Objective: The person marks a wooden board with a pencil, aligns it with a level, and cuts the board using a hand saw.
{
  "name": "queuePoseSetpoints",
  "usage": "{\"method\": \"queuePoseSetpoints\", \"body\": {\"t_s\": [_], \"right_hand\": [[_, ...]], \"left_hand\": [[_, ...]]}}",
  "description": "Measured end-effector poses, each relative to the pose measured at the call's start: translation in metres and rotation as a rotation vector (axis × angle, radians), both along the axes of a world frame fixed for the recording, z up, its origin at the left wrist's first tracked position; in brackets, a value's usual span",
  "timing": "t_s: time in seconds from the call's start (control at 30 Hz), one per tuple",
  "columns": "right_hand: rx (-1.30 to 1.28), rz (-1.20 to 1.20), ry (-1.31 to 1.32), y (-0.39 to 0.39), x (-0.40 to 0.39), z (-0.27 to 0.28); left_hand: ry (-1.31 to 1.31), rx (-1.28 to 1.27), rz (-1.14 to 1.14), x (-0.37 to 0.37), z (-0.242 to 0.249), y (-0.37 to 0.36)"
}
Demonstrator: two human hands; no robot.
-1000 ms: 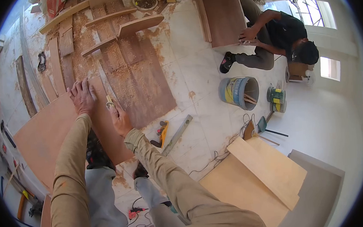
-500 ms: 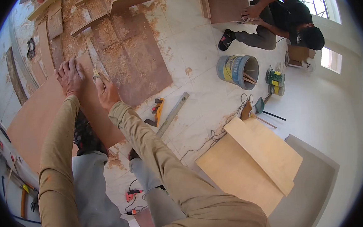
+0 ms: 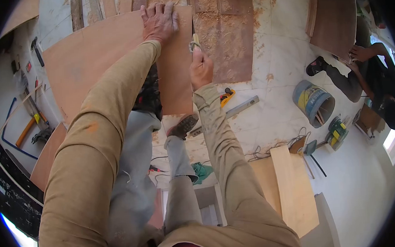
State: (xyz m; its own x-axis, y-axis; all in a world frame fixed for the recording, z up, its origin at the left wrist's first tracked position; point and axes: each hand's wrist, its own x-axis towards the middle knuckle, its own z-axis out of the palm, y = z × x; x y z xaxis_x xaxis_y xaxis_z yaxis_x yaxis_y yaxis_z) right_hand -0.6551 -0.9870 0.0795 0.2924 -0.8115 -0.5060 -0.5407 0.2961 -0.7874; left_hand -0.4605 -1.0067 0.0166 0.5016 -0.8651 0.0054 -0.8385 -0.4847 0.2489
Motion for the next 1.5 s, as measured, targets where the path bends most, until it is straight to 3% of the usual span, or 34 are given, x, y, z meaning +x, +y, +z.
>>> {"method": "queuePoseSetpoints", "body": {"t_s": [0.1,0.2,0.3,0.37,0.5,0.57,0.63,0.77,0.87,0.97,1.1,1.17,1.23,1.3,1.33,1.4,1.5], "right_hand": [[0.034,0.034,0.036,-0.006,0.004,-0.011],[0.030,-0.078,-0.048,0.076,-0.059,0.044],[0.083,-0.171,-0.077,0.108,-0.081,0.092],[0.042,-0.133,-0.042,0.096,-0.068,0.089],[-0.069,-0.035,-0.021,-0.012,0.012,-0.014],[-0.088,-0.048,-0.037,-0.007,0.013,-0.015],[-0.058,-0.025,0.006,0.035,-0.026,0.004],[0.160,-0.206,-0.091,0.129,-0.096,0.101],[0.063,-0.083,-0.010,0.089,-0.070,0.057],[-0.130,-0.087,-0.062,-0.003,0.008,-0.014],[-0.041,-0.019,0.065,0.033,-0.025,0.002],[-0.162,-0.198,-0.131,0.093,-0.056,0.050],[-0.160,-0.291,0.017,0.103,-0.039,0.086],[-0.066,-0.199,0.055,0.096,-0.045,0.071],[0.007,-0.053,0.003,0.068,-0.046,0.027],[-0.134,-0.078,-0.038,0.012,0.001,-0.018],[0.011,0.043,0.107,0.008,-0.006,-0.007]], "left_hand": [[-0.006,-0.007,-0.015,0.003,-0.002,0.001],[0.005,0.005,-0.001,0.002,-0.002,0.000],[0.012,0.001,0.001,0.003,-0.002,-0.003],[0.010,-0.016,-0.013,0.002,-0.002,0.000],[-0.004,-0.060,-0.006,0.000,0.000,-0.003],[-0.016,-0.026,-0.015,0.001,0.001,0.000],[-0.006,-0.055,-0.018,0.002,0.003,-0.003],[-0.016,-0.012,-0.008,0.001,-0.006,-0.002],[-0.006,-0.041,-0.022,0.000,0.003,-0.001],[0.001,-0.024,0.002,0.001,-0.006,-0.001],[-0.017,-0.033,-0.002,0.003,-0.007,-0.005],[0.005,-0.040,-0.007,0.000,0.000,-0.001],[-0.004,-0.044,-0.009,0.004,0.000,-0.005],[0.002,-0.031,-0.018,-0.002,0.002,0.001],[0.000,-0.035,-0.016,0.001,0.001,-0.001],[-0.005,-0.041,-0.012,0.001,0.002,-0.004],[-0.008,-0.038,-0.025,0.001,0.001,-0.001]]}}
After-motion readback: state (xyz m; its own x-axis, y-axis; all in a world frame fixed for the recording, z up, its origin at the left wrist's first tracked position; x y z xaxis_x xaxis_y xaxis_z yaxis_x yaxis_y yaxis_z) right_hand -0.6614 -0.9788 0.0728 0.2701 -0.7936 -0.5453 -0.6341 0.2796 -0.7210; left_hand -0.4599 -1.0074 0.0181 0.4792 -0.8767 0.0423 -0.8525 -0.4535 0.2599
